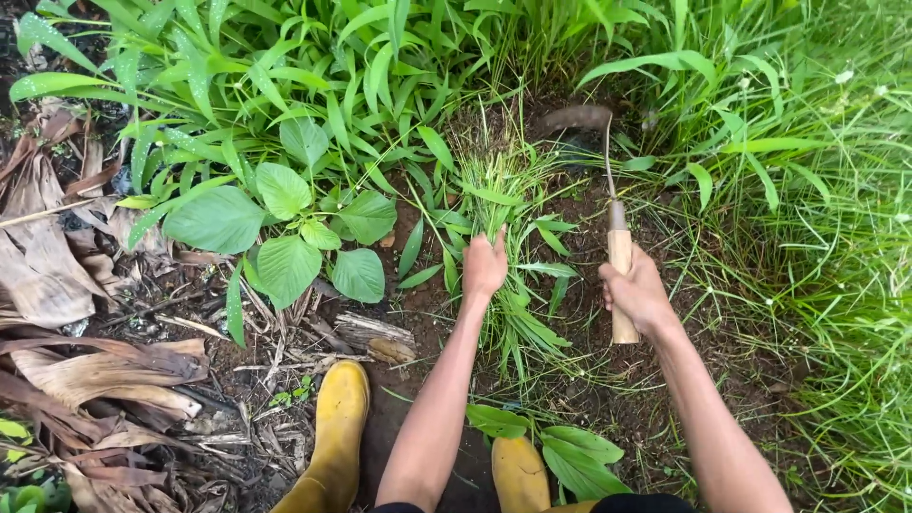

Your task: The person uses a sickle to cut tall grass in a garden area. They gather handfuls of grass with their left hand and slice through the stems near the base with the sickle in their right hand, repeating this process across the patch.

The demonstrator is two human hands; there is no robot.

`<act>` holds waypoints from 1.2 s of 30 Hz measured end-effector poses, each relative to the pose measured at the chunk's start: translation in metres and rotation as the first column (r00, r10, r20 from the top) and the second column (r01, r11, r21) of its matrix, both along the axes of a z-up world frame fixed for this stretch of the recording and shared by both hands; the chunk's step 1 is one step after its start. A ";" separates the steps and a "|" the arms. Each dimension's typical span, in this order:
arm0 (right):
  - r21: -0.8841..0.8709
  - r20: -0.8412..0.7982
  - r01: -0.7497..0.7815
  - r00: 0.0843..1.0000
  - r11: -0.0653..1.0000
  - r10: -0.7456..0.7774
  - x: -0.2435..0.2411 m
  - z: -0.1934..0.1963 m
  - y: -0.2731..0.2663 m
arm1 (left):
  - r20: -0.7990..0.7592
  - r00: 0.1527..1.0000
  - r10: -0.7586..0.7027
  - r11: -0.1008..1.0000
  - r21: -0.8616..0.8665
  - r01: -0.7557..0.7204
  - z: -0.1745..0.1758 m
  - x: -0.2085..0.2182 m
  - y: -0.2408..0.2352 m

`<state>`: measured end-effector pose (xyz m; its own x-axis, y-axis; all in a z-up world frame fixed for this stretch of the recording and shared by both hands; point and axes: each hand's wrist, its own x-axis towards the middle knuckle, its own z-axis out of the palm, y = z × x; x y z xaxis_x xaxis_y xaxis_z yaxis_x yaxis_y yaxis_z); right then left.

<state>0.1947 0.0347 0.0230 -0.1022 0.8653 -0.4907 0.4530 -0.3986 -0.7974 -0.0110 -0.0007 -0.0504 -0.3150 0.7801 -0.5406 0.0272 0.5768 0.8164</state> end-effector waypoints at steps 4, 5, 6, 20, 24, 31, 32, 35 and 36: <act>0.222 0.194 -0.039 0.981 0.974 -0.005 -0.012 0.001 -0.008 | -0.008 1.000 -0.017 1.000 -0.009 0.017 0.022 -0.001 -0.003; 0.238 0.300 -0.051 0.954 0.970 -0.024 -0.026 0.010 -0.015 | -0.010 1.000 -0.020 1.000 -0.008 0.020 0.026 0.000 -0.005; 0.256 0.400 -0.068 0.916 0.964 -0.041 -0.040 0.020 -0.021 | -0.013 1.000 -0.020 1.000 -0.005 0.020 0.030 -0.001 -0.005; 0.267 0.180 -0.020 0.983 0.963 -0.030 0.015 -0.014 0.007 | -0.029 0.999 -0.031 0.999 -0.020 0.030 0.058 0.002 -0.009; 0.275 0.319 -0.005 0.944 0.962 -0.086 -0.017 0.018 -0.007 | -0.016 1.000 -0.002 1.000 0.002 0.002 0.056 0.004 -0.008; 0.144 0.505 -0.237 0.853 0.961 0.135 -0.040 0.029 -0.017 | -0.043 0.999 0.003 1.000 -0.001 -0.003 0.053 0.004 -0.009; 0.136 0.534 -0.256 0.833 0.957 0.147 -0.034 0.020 -0.014 | -0.045 0.999 -0.010 1.000 0.004 0.010 0.050 0.005 -0.009; 0.125 0.291 -0.132 0.952 0.983 0.090 -0.010 -0.003 0.006 | -0.022 1.000 -0.017 1.000 0.000 0.017 0.047 0.002 -0.009; 0.074 -0.012 0.006 1.000 0.997 -0.005 -0.003 -0.012 0.013 | -0.005 1.000 -0.013 1.000 -0.016 0.013 0.047 -0.002 -0.010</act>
<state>0.1916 0.0480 0.0111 -0.1031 0.8997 -0.4242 0.4414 -0.3408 -0.8301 -0.0128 -0.0107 -0.0038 -0.3077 0.7755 -0.5512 0.0383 0.5890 0.8073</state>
